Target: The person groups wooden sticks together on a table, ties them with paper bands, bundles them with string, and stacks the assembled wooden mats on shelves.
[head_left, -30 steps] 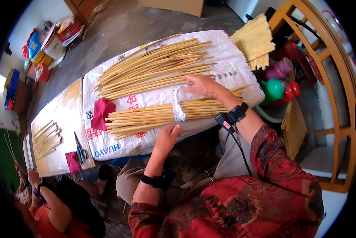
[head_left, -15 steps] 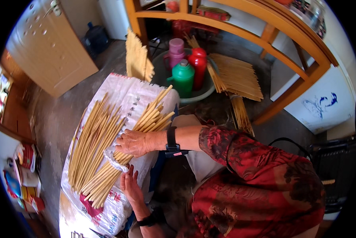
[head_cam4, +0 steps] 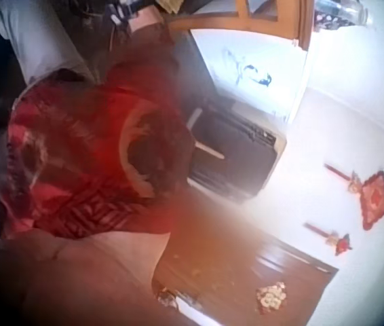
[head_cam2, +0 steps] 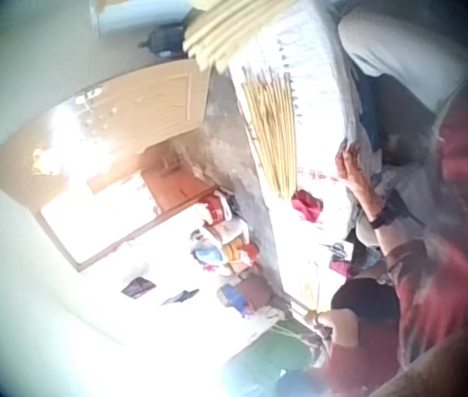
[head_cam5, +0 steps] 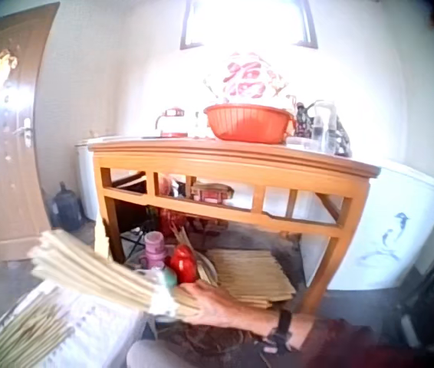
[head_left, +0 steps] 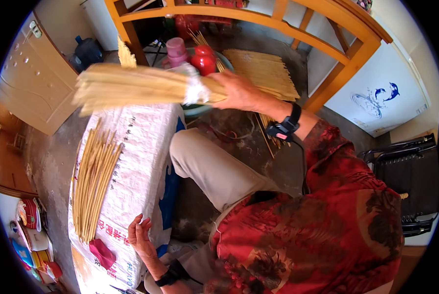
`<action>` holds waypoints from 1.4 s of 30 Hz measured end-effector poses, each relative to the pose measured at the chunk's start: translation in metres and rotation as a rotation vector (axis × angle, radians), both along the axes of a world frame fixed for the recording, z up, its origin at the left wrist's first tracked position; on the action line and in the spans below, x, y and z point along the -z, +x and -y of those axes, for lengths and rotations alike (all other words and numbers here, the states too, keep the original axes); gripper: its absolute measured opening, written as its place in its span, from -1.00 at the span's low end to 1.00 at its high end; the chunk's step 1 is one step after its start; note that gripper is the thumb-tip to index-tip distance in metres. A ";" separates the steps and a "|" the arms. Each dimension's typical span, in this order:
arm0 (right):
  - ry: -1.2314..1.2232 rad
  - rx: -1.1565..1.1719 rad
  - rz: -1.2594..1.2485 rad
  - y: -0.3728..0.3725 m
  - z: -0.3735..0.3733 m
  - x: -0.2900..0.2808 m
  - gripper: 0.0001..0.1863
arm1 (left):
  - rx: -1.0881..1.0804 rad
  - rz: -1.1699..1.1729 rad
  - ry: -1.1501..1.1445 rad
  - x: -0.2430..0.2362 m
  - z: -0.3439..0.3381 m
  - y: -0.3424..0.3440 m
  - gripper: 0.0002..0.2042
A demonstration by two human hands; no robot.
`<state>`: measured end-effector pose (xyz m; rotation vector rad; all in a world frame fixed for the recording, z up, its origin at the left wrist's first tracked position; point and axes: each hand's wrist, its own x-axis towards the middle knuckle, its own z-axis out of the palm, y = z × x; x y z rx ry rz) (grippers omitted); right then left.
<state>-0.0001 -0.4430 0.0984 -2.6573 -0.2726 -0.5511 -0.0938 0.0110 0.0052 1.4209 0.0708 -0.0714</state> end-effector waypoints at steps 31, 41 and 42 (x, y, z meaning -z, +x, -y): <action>0.566 0.558 -0.918 -0.220 0.125 0.281 -0.18 | 0.169 -0.282 0.623 0.036 0.020 -0.024 -0.83; 0.647 0.748 -0.704 -0.094 0.117 0.318 -0.30 | 0.143 -0.398 0.701 0.031 0.025 -0.057 -0.83; 0.649 0.739 -0.681 -0.083 0.122 0.322 -0.26 | 0.135 -0.409 0.703 0.029 0.026 -0.058 -0.83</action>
